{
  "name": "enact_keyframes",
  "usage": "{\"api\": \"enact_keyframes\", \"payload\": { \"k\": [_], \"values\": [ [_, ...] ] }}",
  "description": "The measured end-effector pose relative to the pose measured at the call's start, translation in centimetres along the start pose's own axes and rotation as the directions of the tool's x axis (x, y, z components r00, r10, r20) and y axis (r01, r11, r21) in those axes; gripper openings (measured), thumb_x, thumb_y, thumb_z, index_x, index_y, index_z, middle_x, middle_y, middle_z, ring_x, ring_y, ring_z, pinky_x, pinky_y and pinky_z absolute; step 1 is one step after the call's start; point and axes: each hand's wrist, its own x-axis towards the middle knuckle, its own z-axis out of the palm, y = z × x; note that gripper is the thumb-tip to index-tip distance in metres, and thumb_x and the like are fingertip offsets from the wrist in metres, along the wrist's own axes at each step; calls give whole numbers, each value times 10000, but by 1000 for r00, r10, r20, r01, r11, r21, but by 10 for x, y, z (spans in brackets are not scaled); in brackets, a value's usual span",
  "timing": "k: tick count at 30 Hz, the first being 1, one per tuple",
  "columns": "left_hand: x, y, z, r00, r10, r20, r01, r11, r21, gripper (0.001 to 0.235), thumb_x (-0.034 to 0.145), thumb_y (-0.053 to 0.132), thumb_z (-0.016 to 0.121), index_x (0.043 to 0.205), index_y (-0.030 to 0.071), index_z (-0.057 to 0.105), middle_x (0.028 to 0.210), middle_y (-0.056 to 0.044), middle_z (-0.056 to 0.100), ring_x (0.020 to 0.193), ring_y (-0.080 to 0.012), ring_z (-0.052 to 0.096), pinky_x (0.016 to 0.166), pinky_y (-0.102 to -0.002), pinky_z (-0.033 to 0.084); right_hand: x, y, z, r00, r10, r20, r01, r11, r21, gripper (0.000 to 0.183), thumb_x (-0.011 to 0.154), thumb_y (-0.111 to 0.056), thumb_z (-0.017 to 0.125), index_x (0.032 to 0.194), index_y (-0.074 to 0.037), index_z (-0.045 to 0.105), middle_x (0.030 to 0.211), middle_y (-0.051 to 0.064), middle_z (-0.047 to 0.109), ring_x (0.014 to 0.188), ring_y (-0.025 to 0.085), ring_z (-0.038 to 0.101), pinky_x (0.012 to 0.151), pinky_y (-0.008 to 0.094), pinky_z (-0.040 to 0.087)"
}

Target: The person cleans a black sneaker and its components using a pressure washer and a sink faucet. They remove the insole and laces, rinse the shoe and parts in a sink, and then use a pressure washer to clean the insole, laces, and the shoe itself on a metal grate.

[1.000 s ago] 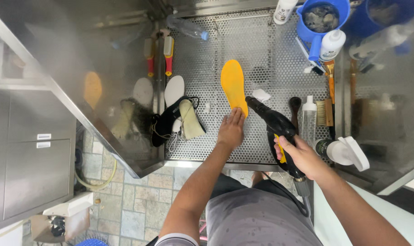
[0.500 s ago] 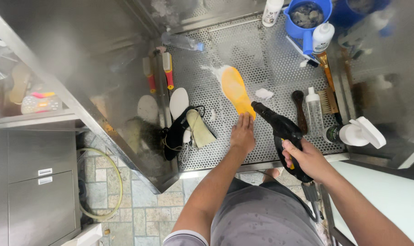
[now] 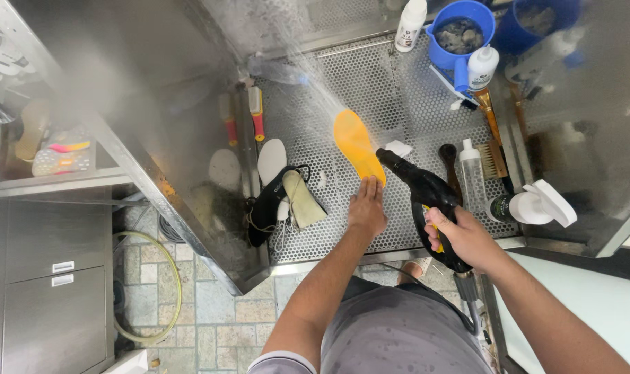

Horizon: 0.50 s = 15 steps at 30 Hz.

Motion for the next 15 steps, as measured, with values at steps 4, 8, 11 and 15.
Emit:
{"api": "enact_keyframes", "payload": {
  "k": [4,8,11,15],
  "values": [
    [-2,1,-1,1000,-11,0,11,1000,-24,921,930,340,618,1628,50,92,1722,-106,26,1584,-273,24,1222,-484,254,6,-3,2,999,6,31,-6,1000,-6,362,974,-409,574,989,-48,566,764,45,572,626,148,553,569,316,487],
    [-1,3,1,1000,-20,-13,19,999,-34,947,910,333,644,1632,48,102,1727,-100,40,1593,-267,26,1231,-484,251,12,-6,1,998,-17,52,20,998,-54,378,985,-418,559,969,-41,558,743,45,569,607,153,562,562,318,493],
    [0,3,2,1000,-22,-6,22,999,-46,962,903,347,647,1632,52,91,1726,-95,33,1591,-268,18,1228,-486,248,18,-10,0,997,-54,63,56,998,-37,370,993,-413,553,965,-44,556,741,47,571,609,149,558,562,319,497],
    [1,3,2,1000,-14,1,14,1000,-24,969,910,371,645,1627,43,82,1726,-107,21,1590,-281,9,1224,-490,247,23,-15,-1,991,-74,116,78,996,-30,393,1012,-417,539,942,-29,543,731,55,562,604,154,559,558,317,494]
  ]
}}
